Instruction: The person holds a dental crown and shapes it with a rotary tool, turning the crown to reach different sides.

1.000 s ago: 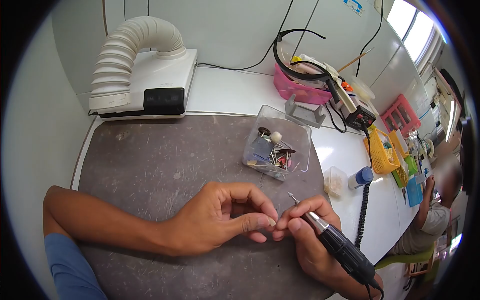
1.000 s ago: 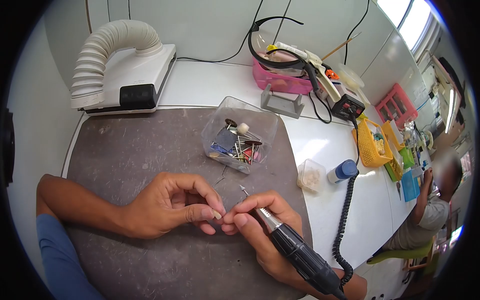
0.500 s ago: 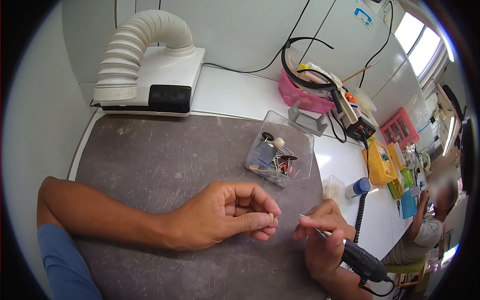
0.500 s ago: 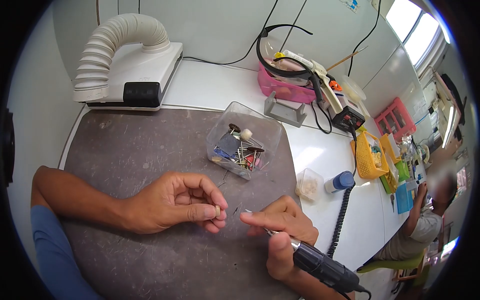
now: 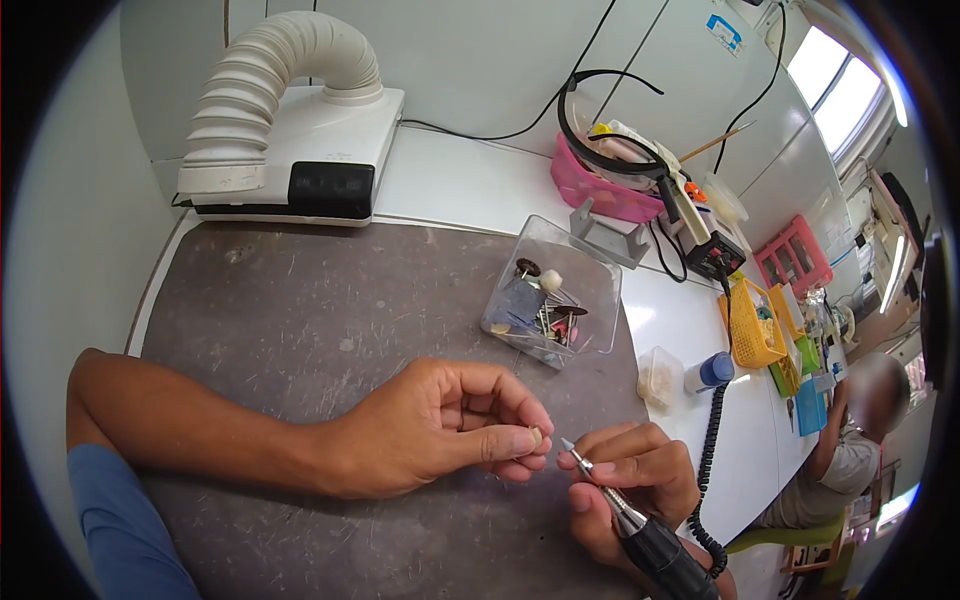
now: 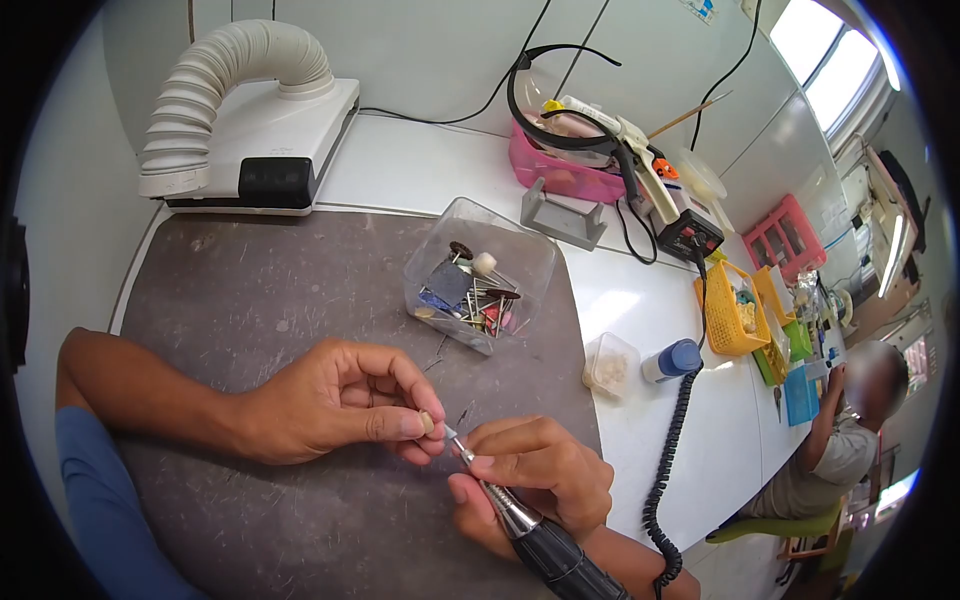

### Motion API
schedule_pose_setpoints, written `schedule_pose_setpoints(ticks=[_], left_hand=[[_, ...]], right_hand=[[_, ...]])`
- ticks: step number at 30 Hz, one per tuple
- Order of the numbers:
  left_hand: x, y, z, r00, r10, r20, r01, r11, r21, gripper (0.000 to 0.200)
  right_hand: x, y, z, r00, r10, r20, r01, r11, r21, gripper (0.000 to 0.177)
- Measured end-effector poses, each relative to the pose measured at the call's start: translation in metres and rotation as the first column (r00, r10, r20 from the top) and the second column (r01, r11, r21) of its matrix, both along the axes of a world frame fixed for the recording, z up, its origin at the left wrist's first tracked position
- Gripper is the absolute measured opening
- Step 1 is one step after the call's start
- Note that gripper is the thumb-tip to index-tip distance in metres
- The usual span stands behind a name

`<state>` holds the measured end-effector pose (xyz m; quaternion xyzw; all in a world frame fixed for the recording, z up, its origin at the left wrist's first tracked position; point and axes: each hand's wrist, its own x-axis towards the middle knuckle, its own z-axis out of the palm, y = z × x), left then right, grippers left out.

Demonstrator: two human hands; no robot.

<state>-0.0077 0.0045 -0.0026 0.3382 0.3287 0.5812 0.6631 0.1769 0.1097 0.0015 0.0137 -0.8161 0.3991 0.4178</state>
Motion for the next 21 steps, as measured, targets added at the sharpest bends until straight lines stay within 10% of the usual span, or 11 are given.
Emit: schedule_pose_setpoints(ticks=[21], left_hand=[[0.0037, -0.0043, 0.0054, 0.998, 0.054, -0.027, -0.057, 0.991, -0.122, 0.024]], right_hand=[[-0.0051, -0.0019, 0.0029, 0.993, -0.04, 0.114, 0.022, 0.987, 0.158, 0.029]])
